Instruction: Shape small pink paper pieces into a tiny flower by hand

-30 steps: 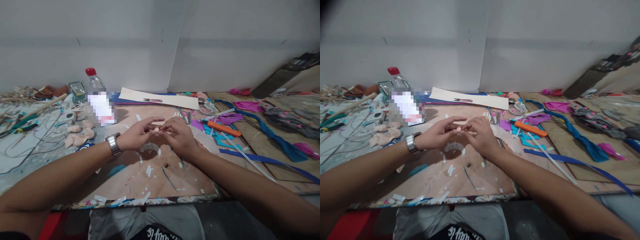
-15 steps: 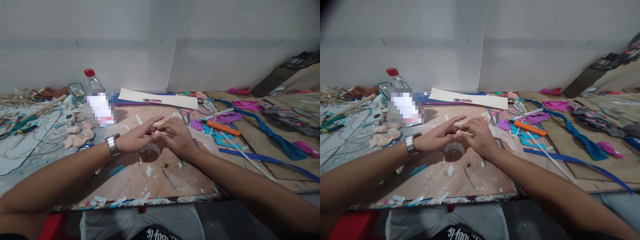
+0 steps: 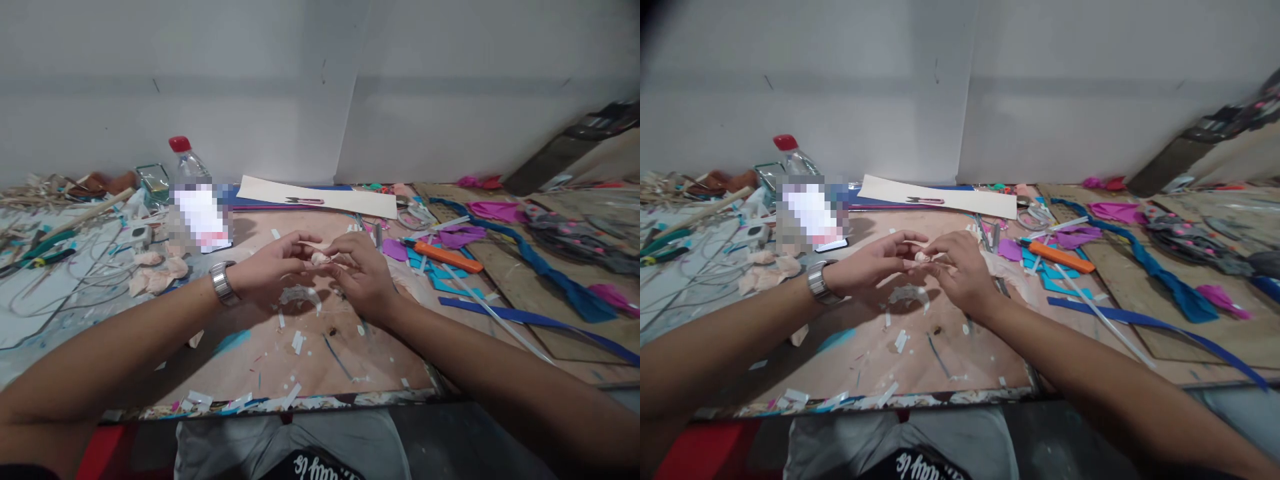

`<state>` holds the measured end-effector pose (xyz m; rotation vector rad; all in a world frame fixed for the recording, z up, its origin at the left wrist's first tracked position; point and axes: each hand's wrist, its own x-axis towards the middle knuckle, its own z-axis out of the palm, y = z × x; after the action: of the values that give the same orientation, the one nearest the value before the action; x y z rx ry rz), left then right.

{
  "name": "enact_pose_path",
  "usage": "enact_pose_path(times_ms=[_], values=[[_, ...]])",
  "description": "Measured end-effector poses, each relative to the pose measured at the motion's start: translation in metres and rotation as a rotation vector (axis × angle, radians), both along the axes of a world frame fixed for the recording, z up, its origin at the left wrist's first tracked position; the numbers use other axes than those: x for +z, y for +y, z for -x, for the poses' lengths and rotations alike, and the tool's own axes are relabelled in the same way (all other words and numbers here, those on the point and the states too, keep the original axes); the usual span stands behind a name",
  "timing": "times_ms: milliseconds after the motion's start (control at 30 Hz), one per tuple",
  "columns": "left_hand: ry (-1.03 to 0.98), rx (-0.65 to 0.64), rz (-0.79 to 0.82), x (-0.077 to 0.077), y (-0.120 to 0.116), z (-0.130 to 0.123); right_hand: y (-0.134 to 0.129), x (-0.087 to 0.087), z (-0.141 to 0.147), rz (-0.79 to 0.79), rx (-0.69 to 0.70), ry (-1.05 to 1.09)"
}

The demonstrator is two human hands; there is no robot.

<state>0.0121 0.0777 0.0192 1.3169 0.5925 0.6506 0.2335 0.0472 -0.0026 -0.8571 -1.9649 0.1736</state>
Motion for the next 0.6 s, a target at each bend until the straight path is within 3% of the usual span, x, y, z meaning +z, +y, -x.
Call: enact_pose_path(times_ms=[167, 367, 600], values=[[0.129, -0.004, -0.049, 0.0032, -0.0010, 0.0007, -0.0002, -0.0019, -0.0001, 0.008, -0.004, 0.044], [0.117, 0.066, -0.102, 0.0063, -0.0038, 0.0002, -0.0009, -0.0018, 0.0000, 0.003, 0.015, 0.039], [0.036, 0.067, 0.115, 0.0070, -0.0024, 0.0001, -0.0008, -0.0011, -0.0004, -0.029, 0.039, 0.025]])
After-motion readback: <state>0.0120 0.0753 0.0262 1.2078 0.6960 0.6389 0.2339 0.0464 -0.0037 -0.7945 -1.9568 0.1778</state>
